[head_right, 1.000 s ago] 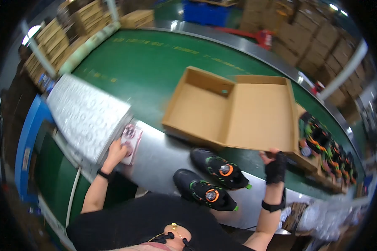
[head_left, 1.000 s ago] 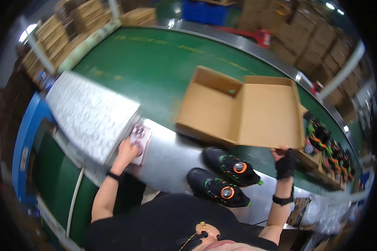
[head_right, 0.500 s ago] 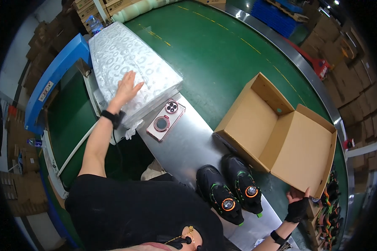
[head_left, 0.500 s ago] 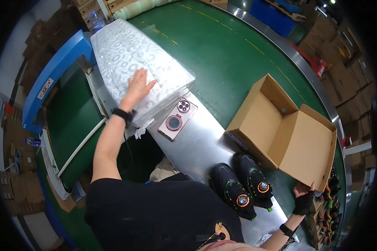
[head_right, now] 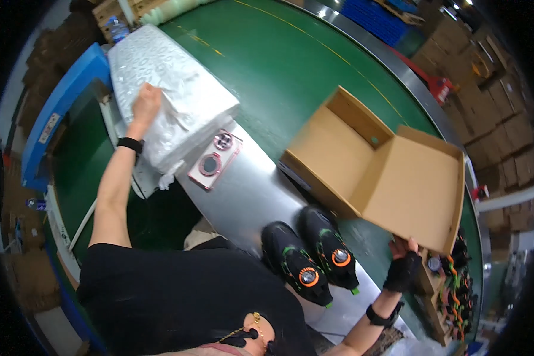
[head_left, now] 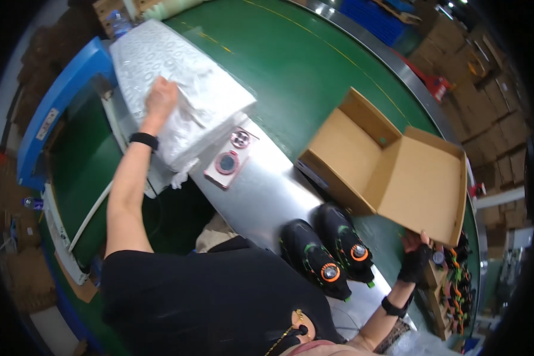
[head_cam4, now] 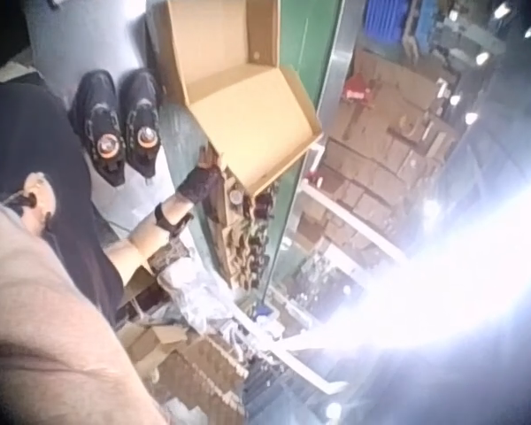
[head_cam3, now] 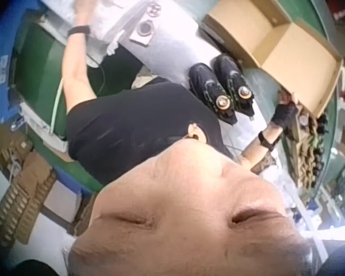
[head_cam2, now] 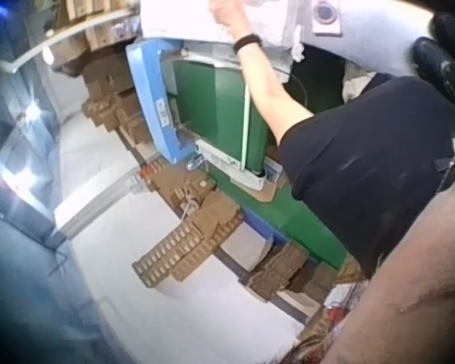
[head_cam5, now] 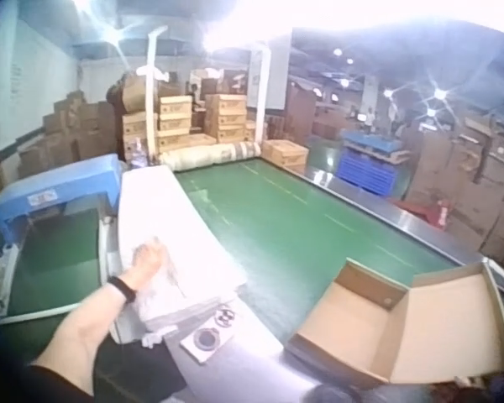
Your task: Packing pairs of shoes into shoeboxes along a conveyor belt in a factory setting.
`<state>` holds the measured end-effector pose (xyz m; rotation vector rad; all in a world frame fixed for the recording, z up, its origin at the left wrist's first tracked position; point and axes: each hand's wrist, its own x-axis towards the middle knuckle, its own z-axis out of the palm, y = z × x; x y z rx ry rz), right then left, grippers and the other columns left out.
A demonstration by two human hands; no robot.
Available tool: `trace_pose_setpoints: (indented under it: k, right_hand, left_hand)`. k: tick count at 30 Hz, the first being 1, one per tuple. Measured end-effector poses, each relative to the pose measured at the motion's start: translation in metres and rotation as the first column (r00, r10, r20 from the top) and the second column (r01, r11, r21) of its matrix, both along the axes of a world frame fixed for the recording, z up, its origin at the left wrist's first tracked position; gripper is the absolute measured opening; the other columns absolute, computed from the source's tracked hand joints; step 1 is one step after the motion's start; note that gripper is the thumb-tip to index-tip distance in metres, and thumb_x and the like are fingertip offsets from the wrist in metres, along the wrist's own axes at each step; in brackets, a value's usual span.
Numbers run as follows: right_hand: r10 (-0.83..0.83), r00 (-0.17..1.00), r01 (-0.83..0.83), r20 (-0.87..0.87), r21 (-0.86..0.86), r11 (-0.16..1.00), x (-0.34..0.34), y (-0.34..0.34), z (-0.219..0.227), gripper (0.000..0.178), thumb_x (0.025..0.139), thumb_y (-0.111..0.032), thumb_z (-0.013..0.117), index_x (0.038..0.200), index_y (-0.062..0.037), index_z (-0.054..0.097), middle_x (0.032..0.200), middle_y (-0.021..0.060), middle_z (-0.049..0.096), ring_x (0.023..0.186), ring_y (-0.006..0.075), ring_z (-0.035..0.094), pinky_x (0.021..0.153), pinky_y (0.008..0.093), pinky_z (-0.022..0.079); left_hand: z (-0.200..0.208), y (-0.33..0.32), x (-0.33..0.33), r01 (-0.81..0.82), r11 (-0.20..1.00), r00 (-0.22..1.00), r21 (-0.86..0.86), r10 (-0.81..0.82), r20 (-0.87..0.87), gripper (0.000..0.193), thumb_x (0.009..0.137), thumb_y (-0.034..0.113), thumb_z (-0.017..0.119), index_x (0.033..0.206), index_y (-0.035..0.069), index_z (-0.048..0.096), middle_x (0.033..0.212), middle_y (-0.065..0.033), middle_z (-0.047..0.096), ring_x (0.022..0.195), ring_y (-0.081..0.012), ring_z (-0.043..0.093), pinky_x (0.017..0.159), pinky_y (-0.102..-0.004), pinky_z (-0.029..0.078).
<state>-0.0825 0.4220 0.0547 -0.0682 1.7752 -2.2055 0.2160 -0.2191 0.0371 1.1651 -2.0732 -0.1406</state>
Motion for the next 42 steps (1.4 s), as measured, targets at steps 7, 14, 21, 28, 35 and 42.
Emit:
trace_pose_setpoints:
  k: [7, 14, 21, 28, 35, 42]
  right_hand:
    - [-0.043, 0.982, 0.048, -0.182, 0.027, 0.998, -0.006, -0.052, 0.029, 0.032, 0.076, -0.019, 0.059, 0.102, -0.0027, 0.048, 0.094, 0.0118, 0.057, 0.078, 0.0265, 0.061, 0.064, 0.0366, 0.05]
    - [0.513, 0.842, -0.505, 0.166, 0.575, 0.644, -0.003, -0.081, 0.083, 0.05, 0.076, -0.031, 0.061, 0.112, 0.0007, 0.046, 0.09, 0.0112, 0.061, 0.076, 0.0186, 0.061, 0.062, 0.0269, 0.047]
    - [0.24, 0.906, -0.122, -0.348, 0.329, 0.936, -0.027, -0.162, 0.075, 0.039, 0.083, -0.023, 0.049, 0.114, 0.0015, 0.046, 0.1, 0.0096, 0.057, 0.081, 0.0182, 0.059, 0.07, 0.0284, 0.048]
    - [-0.181, 0.842, 0.28, -0.508, 0.125, 0.952, -0.123, -0.096, 0.05, 0.019, 0.077, -0.014, 0.057, 0.095, -0.0065, 0.056, 0.078, 0.0029, 0.057, 0.064, 0.0136, 0.054, 0.051, 0.022, 0.043]
    - [-0.413, 0.81, 0.473, -0.417, 0.048, 0.88, -0.152, -0.001, 0.048, 0.022, 0.078, -0.02, 0.06, 0.093, -0.005, 0.056, 0.082, 0.0016, 0.056, 0.067, 0.0125, 0.055, 0.054, 0.0268, 0.046]
    - [-0.604, 0.633, 0.617, -0.483, -0.155, 0.771, -0.184, 0.065, 0.028, 0.026, 0.08, -0.007, 0.047, 0.104, 0.0016, 0.05, 0.093, 0.0102, 0.057, 0.081, 0.0191, 0.057, 0.066, 0.0298, 0.048]
  left_hand:
    - [0.158, 0.078, -0.091, 0.556, 0.819, 0.683, -0.139, -0.546, -0.486, 0.023, 0.088, 0.021, 0.043, 0.092, 0.002, 0.056, 0.074, -0.0062, 0.058, 0.065, -0.0154, 0.055, 0.06, -0.0276, 0.044]
    - [0.167, 0.233, -0.236, 0.954, 0.282, 0.285, 0.104, -0.737, -0.613, 0.019, 0.089, 0.017, 0.042, 0.089, -0.001, 0.048, 0.062, -0.0045, 0.05, 0.05, -0.0113, 0.049, 0.047, -0.0258, 0.041]
    - [0.111, 0.338, -0.304, 0.98, 0.189, 0.136, -0.064, -0.868, -0.478, 0.049, 0.079, 0.024, 0.057, 0.114, -0.006, 0.04, 0.085, -0.0218, 0.053, 0.078, -0.033, 0.053, 0.073, -0.0361, 0.044]
    - [0.065, 0.324, -0.161, 0.98, 0.196, 0.168, 0.013, -0.87, 0.463, 0.06, 0.068, 0.032, 0.066, 0.112, -0.004, 0.045, 0.1, -0.0197, 0.05, 0.089, -0.0292, 0.05, 0.077, -0.0429, 0.04]
    - [-0.023, 0.229, -0.179, 0.984, 0.175, 0.172, -0.024, -0.915, 0.365, 0.024, 0.079, 0.016, 0.055, 0.101, 0.005, 0.057, 0.091, -0.0099, 0.06, 0.084, -0.0249, 0.057, 0.076, -0.0347, 0.044]
    - [-0.015, 0.22, -0.143, 0.753, -0.127, 0.458, 0.645, -0.603, -0.653, 0.055, 0.073, 0.042, 0.062, 0.103, -0.003, 0.054, 0.102, -0.0154, 0.058, 0.089, -0.0238, 0.056, 0.075, -0.0306, 0.046]
